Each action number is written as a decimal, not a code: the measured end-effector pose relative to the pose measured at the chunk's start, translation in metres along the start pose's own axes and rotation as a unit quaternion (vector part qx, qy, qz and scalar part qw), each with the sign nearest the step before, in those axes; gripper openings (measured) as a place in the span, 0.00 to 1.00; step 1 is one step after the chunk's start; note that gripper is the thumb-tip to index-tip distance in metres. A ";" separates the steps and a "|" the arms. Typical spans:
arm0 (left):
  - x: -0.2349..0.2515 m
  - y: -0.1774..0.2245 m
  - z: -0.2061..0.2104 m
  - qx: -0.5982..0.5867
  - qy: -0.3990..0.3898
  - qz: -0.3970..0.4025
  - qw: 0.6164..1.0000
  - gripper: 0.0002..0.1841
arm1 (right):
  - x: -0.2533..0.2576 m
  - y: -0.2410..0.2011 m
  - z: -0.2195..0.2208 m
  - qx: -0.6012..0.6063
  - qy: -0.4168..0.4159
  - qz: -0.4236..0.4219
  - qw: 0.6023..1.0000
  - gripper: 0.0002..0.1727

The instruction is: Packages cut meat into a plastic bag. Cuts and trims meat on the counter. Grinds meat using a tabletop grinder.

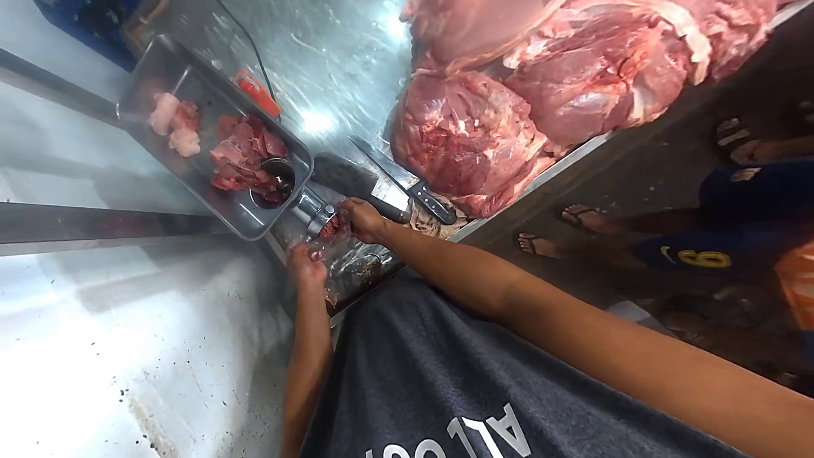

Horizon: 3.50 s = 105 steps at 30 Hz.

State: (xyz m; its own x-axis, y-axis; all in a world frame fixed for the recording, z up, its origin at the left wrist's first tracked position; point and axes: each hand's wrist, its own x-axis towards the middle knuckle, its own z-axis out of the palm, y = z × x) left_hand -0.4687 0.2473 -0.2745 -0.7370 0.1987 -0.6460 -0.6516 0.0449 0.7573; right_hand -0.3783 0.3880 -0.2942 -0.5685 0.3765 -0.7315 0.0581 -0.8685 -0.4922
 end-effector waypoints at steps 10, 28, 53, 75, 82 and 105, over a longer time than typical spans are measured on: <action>-0.017 -0.008 0.002 -0.032 0.010 -0.034 0.999 0.13 | -0.016 0.003 -0.029 -0.039 0.041 0.013 0.998 0.16; -0.038 0.011 0.000 -0.150 -0.161 -0.075 0.973 0.26 | -0.068 -0.154 0.057 -0.481 0.182 -0.322 0.795 0.22; -0.034 0.010 -0.014 -0.145 -0.173 -0.073 0.972 0.27 | -0.051 -0.152 0.166 -0.851 -0.118 -0.283 0.427 0.41; -0.037 0.004 -0.017 -0.162 -0.171 -0.054 0.970 0.28 | -0.065 -0.113 0.076 -0.458 0.014 -0.663 0.592 0.14; -0.034 -0.005 -0.016 -0.163 -0.163 -0.046 0.972 0.29 | -0.063 -0.035 -0.014 -0.558 0.117 -0.272 0.775 0.27; -0.038 0.005 -0.003 -0.204 -0.059 -0.070 0.975 0.12 | -0.050 -0.017 0.004 -0.250 0.016 -0.113 0.962 0.15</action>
State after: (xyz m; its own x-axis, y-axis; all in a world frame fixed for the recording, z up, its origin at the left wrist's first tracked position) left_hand -0.4449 0.2372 -0.2464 -0.6251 0.3310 -0.7069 -0.7797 -0.3083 0.5451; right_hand -0.3545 0.3830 -0.2474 -0.5876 0.5540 -0.5898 0.3275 -0.5037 -0.7994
